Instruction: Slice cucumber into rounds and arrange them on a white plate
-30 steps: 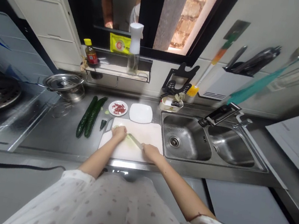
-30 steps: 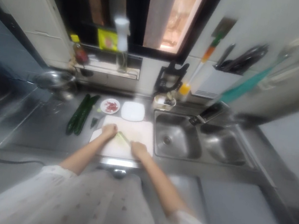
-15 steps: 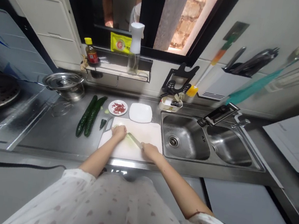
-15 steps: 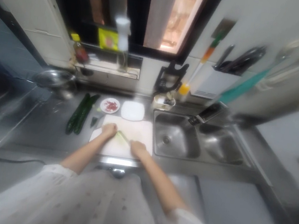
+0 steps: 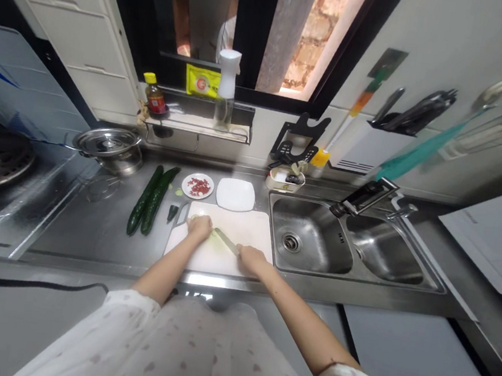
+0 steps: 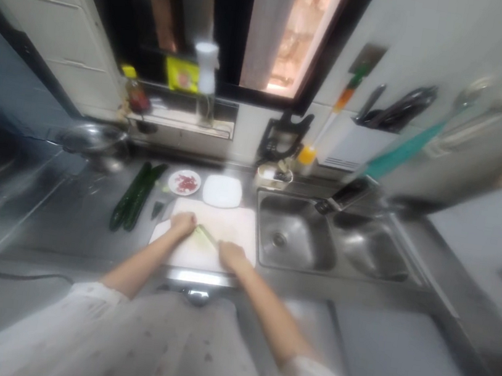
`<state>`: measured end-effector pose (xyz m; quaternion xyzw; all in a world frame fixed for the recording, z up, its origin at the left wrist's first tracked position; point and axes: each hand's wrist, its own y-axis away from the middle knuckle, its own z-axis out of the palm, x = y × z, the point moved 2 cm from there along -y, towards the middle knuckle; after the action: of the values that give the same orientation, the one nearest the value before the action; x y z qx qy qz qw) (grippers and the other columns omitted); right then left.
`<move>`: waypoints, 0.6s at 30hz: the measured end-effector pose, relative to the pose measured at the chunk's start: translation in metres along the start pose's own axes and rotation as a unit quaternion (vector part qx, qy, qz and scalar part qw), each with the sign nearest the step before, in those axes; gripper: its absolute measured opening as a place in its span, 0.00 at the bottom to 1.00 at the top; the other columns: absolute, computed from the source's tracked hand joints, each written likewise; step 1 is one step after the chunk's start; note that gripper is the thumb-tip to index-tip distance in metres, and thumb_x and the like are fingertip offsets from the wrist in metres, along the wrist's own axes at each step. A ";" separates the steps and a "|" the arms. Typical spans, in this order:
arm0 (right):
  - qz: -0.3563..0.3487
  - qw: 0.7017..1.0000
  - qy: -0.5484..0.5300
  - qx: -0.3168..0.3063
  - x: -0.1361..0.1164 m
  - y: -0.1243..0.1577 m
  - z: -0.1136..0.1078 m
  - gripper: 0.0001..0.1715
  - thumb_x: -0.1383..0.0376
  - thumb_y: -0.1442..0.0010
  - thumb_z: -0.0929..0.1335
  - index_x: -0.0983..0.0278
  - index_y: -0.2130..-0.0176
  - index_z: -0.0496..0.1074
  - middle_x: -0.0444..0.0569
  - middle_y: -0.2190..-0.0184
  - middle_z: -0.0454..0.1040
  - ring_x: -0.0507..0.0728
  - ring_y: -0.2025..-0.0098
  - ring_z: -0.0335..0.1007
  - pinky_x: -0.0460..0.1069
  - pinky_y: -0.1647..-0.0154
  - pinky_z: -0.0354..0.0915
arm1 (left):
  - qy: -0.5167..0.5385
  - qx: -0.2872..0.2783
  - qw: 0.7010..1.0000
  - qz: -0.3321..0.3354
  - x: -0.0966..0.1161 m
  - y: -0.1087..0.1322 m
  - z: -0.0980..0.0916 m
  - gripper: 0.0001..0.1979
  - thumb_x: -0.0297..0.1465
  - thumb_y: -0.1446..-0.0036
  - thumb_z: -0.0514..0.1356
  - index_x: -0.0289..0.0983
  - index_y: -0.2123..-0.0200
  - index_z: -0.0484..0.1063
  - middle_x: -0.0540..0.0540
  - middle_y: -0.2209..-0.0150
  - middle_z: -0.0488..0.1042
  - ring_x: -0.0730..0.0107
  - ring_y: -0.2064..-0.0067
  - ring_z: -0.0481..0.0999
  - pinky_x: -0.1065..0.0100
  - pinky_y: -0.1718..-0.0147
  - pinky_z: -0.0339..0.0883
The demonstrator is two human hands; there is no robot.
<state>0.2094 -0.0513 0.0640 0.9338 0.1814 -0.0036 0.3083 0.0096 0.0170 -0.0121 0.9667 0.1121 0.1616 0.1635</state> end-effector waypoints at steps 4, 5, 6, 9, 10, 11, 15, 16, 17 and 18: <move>0.003 1.000 -0.006 -0.005 0.000 0.000 0.000 0.20 0.69 0.38 0.58 0.64 0.48 0.67 0.60 0.55 0.75 0.62 0.55 0.73 0.52 0.60 0.66 | -0.004 -0.002 1.000 0.000 0.001 0.001 -0.001 0.10 0.34 0.48 0.58 0.42 0.62 0.74 0.42 0.58 0.77 0.56 0.51 0.73 0.57 0.52 0.57; 0.004 1.000 -0.006 -0.006 0.000 0.000 0.001 0.20 0.69 0.38 0.58 0.64 0.48 0.67 0.60 0.55 0.75 0.62 0.55 0.73 0.52 0.60 0.65 | -0.004 -0.003 1.000 0.001 0.001 0.001 -0.001 0.10 0.34 0.49 0.58 0.42 0.62 0.74 0.42 0.58 0.78 0.56 0.51 0.73 0.57 0.52 0.57; 0.004 1.000 -0.006 -0.005 0.001 0.000 0.001 0.20 0.69 0.38 0.58 0.64 0.48 0.67 0.60 0.55 0.75 0.62 0.55 0.73 0.52 0.61 0.65 | -0.004 -0.003 1.000 0.001 0.001 0.001 -0.002 0.10 0.34 0.49 0.58 0.42 0.62 0.75 0.42 0.58 0.78 0.56 0.52 0.73 0.57 0.52 0.58; 0.003 1.000 -0.004 0.000 0.001 -0.001 0.001 0.19 0.69 0.37 0.58 0.64 0.49 0.67 0.60 0.55 0.75 0.62 0.55 0.74 0.52 0.61 0.65 | -0.006 -0.005 1.000 0.002 0.002 0.002 -0.003 0.10 0.34 0.49 0.59 0.42 0.63 0.75 0.42 0.58 0.78 0.57 0.52 0.73 0.58 0.52 0.58; 0.002 1.000 -0.003 0.001 0.000 -0.001 0.001 0.19 0.69 0.37 0.57 0.65 0.49 0.67 0.60 0.56 0.75 0.62 0.56 0.74 0.52 0.62 0.65 | -0.007 -0.006 1.000 0.002 0.002 0.002 -0.004 0.10 0.34 0.49 0.59 0.42 0.63 0.75 0.42 0.58 0.78 0.57 0.52 0.73 0.58 0.52 0.58; 0.003 1.000 -0.001 0.001 0.000 0.000 0.000 0.19 0.69 0.37 0.58 0.65 0.49 0.67 0.60 0.56 0.75 0.63 0.56 0.74 0.52 0.62 0.66 | -0.008 -0.007 1.000 0.002 0.002 0.002 -0.004 0.10 0.34 0.49 0.59 0.42 0.63 0.75 0.42 0.58 0.78 0.57 0.52 0.73 0.58 0.52 0.58; 0.004 1.000 -0.004 0.001 -0.001 0.001 -0.001 0.20 0.69 0.38 0.57 0.66 0.49 0.67 0.60 0.55 0.75 0.63 0.55 0.74 0.52 0.62 0.66 | -0.009 -0.008 1.000 0.002 0.003 0.002 -0.004 0.10 0.35 0.49 0.59 0.42 0.63 0.75 0.42 0.57 0.78 0.56 0.52 0.73 0.57 0.51 0.57; 0.004 1.000 -0.006 0.001 -0.001 0.002 -0.001 0.20 0.69 0.38 0.57 0.66 0.49 0.68 0.60 0.55 0.75 0.63 0.55 0.74 0.52 0.62 0.66 | -0.010 -0.009 1.000 0.001 0.003 0.001 -0.004 0.10 0.35 0.49 0.59 0.43 0.63 0.75 0.42 0.57 0.78 0.56 0.52 0.73 0.57 0.51 0.57; 0.004 1.000 -0.008 0.001 -0.001 0.003 -0.002 0.20 0.70 0.38 0.57 0.65 0.49 0.68 0.60 0.55 0.75 0.63 0.56 0.74 0.52 0.62 0.66 | -0.010 -0.011 1.000 -0.001 0.003 0.001 -0.004 0.10 0.35 0.49 0.59 0.42 0.63 0.75 0.42 0.57 0.78 0.56 0.51 0.73 0.56 0.51 0.57; 0.003 1.000 -0.009 0.001 0.000 0.003 -0.002 0.20 0.70 0.38 0.57 0.65 0.49 0.68 0.59 0.55 0.75 0.62 0.56 0.74 0.52 0.62 0.66 | -0.010 -0.013 1.000 -0.003 0.003 0.000 -0.003 0.10 0.35 0.49 0.59 0.42 0.63 0.75 0.42 0.57 0.78 0.56 0.51 0.73 0.56 0.50 0.57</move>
<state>0.2098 -0.0525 0.0675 0.9347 0.1754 -0.0111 0.3089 0.0114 0.0186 -0.0082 0.9657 0.1109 0.1529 0.1779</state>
